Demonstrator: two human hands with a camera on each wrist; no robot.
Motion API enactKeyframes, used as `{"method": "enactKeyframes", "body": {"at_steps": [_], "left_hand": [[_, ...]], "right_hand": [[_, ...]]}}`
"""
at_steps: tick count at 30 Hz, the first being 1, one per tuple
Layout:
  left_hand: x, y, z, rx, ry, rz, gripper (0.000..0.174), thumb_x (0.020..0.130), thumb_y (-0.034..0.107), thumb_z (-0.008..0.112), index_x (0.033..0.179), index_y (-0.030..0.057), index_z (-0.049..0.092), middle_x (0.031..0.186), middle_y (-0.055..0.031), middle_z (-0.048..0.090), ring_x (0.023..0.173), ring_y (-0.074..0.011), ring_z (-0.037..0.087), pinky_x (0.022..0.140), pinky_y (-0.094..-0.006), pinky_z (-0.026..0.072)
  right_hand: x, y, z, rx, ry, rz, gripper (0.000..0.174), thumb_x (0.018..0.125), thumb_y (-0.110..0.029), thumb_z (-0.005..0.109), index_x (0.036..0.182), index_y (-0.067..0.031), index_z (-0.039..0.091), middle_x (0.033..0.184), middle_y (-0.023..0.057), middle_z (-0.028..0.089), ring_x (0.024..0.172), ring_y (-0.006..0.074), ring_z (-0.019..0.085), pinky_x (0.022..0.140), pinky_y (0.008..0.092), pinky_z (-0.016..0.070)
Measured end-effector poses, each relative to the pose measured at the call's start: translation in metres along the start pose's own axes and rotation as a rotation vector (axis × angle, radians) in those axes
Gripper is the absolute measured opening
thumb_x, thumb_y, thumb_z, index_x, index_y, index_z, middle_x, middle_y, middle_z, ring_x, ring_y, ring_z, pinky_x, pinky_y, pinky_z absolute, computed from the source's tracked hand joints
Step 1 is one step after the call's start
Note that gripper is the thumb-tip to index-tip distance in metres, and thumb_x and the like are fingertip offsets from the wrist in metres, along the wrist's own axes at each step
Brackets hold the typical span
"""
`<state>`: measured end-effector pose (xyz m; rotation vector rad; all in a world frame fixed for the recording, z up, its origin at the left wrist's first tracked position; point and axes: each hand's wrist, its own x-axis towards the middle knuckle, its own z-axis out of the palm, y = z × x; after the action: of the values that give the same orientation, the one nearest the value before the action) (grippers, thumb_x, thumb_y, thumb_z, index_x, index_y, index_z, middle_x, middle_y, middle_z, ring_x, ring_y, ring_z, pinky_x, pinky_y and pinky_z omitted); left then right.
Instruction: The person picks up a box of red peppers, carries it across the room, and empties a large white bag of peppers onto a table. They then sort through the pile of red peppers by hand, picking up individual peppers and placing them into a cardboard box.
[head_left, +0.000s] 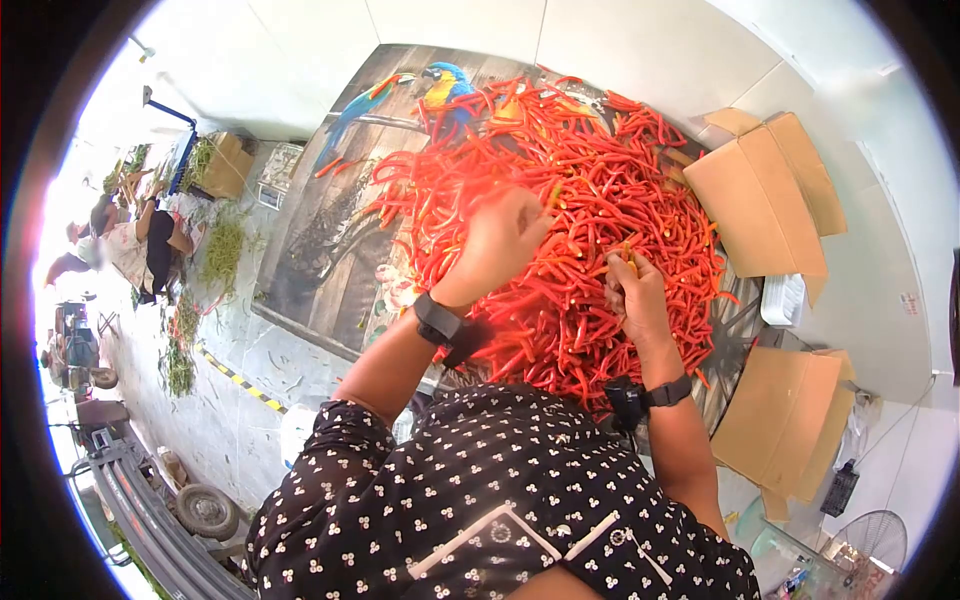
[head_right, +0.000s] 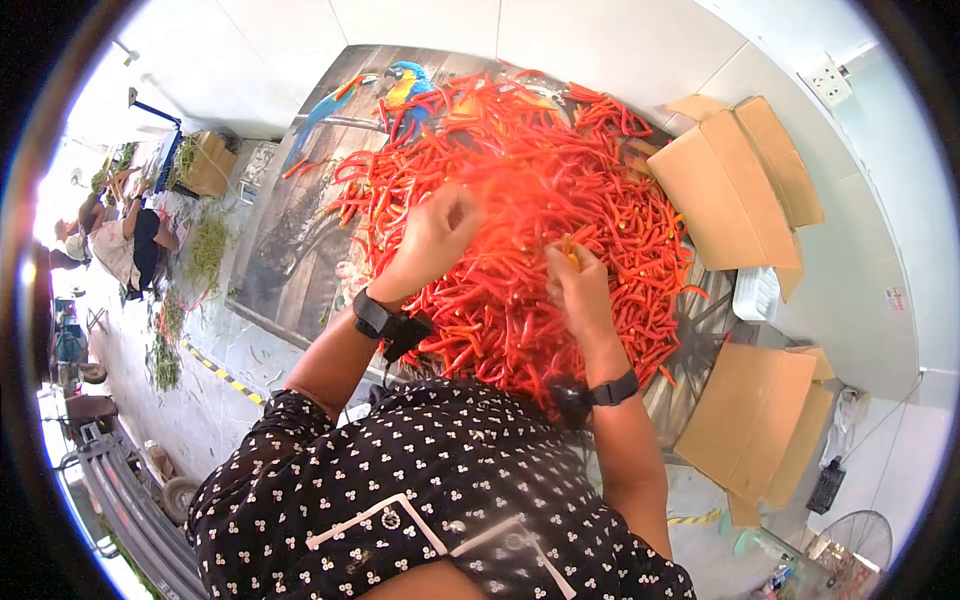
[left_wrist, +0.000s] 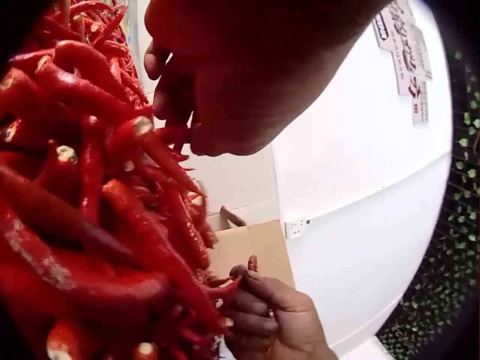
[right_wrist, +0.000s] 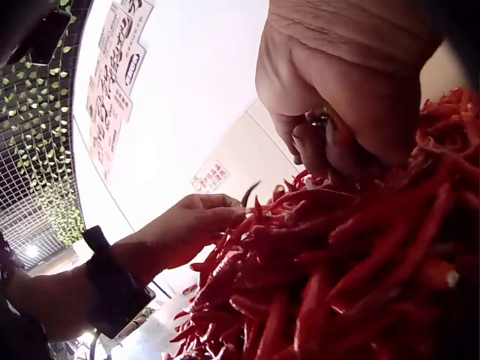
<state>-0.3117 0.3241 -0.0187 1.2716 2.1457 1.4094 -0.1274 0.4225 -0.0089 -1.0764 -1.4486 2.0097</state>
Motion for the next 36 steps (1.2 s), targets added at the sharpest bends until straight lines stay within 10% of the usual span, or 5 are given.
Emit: {"method": "enactKeyframes", "body": {"at_steps": [6,17,21,26,36], "left_hand": [[-0.021,0.019,0.042,-0.282,-0.195,0.234,0.018,0.075,0.008,0.063,0.092,0.0013,0.059,0.078,-0.0129,0.059,0.071,-0.0251,0.060,0.064,-0.0340,0.0474],[-0.029,-0.006,0.040,0.214,-0.221,0.688,0.032,0.068,0.019,0.067,0.098,0.0073,0.061,0.105,-0.0112,0.057,0.100,-0.0288,0.053,0.084,-0.0395,0.0422],[-0.001,-0.025,-0.002,-0.056,-0.065,0.495,0.017,0.073,0.014,0.066,0.086,0.0036,0.063,0.092,-0.0138,0.063,0.087,-0.0315,0.058,0.076,-0.0398,0.0468],[0.027,-0.126,-0.058,0.413,0.326,0.072,0.017,0.077,0.018,0.057,0.084,0.0043,0.064,0.087,-0.0170,0.061,0.080,-0.0351,0.059,0.069,-0.0435,0.0466],[0.049,-0.202,-0.066,0.581,0.149,-0.294,0.021,0.076,0.025,0.059,0.088,0.0099,0.069,0.079,-0.0145,0.065,0.072,-0.0309,0.061,0.070,-0.0407,0.0478]], "right_hand": [[0.001,0.000,0.016,0.016,0.035,-0.037,0.015,0.087,-0.021,0.057,0.088,-0.0059,0.055,0.064,-0.0050,0.047,0.050,0.0027,0.042,0.042,0.0179,0.0301],[0.011,0.028,-0.041,0.279,0.137,0.091,0.016,0.088,-0.022,0.049,0.079,-0.0085,0.050,0.063,0.0030,0.048,0.049,0.0128,0.045,0.041,0.0233,0.0327],[0.016,0.039,-0.051,0.377,0.136,0.132,0.015,0.087,-0.024,0.050,0.082,-0.0094,0.050,0.065,0.0037,0.050,0.052,0.0137,0.049,0.042,0.0242,0.0346],[0.019,0.040,-0.052,0.415,0.074,0.138,0.014,0.088,-0.023,0.049,0.087,-0.0091,0.052,0.069,0.0052,0.055,0.056,0.0160,0.054,0.041,0.0242,0.0368],[0.020,0.041,-0.052,0.367,0.060,0.128,0.015,0.089,-0.023,0.047,0.088,-0.0079,0.052,0.068,0.0056,0.056,0.054,0.0167,0.054,0.038,0.0229,0.0354]]}}
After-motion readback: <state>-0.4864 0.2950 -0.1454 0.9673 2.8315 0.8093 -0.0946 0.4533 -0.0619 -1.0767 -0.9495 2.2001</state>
